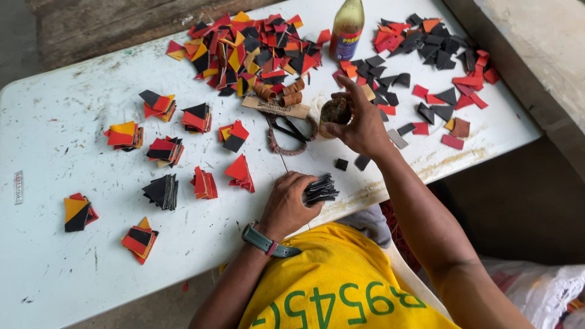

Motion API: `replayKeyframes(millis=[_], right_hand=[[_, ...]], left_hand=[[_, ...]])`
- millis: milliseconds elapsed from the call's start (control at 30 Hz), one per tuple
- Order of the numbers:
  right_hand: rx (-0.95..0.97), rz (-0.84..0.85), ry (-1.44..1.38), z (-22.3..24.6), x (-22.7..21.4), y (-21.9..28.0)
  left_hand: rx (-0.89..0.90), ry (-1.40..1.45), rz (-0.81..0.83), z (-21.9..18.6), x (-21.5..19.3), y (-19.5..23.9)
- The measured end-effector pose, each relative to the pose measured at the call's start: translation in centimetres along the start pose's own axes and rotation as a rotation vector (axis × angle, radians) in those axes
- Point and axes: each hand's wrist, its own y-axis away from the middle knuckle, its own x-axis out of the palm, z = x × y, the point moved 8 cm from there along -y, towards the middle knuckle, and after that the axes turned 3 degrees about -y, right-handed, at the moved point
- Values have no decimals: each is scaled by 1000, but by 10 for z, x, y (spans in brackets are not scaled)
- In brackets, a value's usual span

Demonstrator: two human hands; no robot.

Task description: The person assembles small triangular craft pieces by hand, stacking them into neat piles on a white table. They repeatedly pick up individual pieces, align them, and place them into growing stacks, occasionally adjusting the pile orientation.

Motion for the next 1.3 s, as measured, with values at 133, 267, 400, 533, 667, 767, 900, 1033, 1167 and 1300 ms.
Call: replayKeyframes(millis=[133,267,400,533,667,767,900,1033,1167,1300], right_hand=[[68,-35,-103,-11,-1,5],[20,-76,-313,-18,-9,7],[-90,-137,-423,-8,-35,23],[-49,-73,-178,-5,-58,73],[168,-194,184,-32,-104,98],[319,-214,279,-55,-129,113],[344,-162,325,-73,-142,120],[368,-167,378,-82,-144,122],[99,-237,438,-40,-143,110],[-1,-152,334,-5,-112,90]], left_hand=[[28,20,-24,-1,-1,0],[-8,6,-17,-2,1,2],[-46,-38,-17,-7,0,-4],[-112,-57,64,-7,3,-8],[-86,-152,90,-12,5,-11],[-144,-145,171,-12,12,-13],[-246,-170,292,-6,19,-16],[-240,-200,319,-10,20,-23],[-275,-309,425,-7,26,-32],[-288,-328,453,-6,29,-31]])
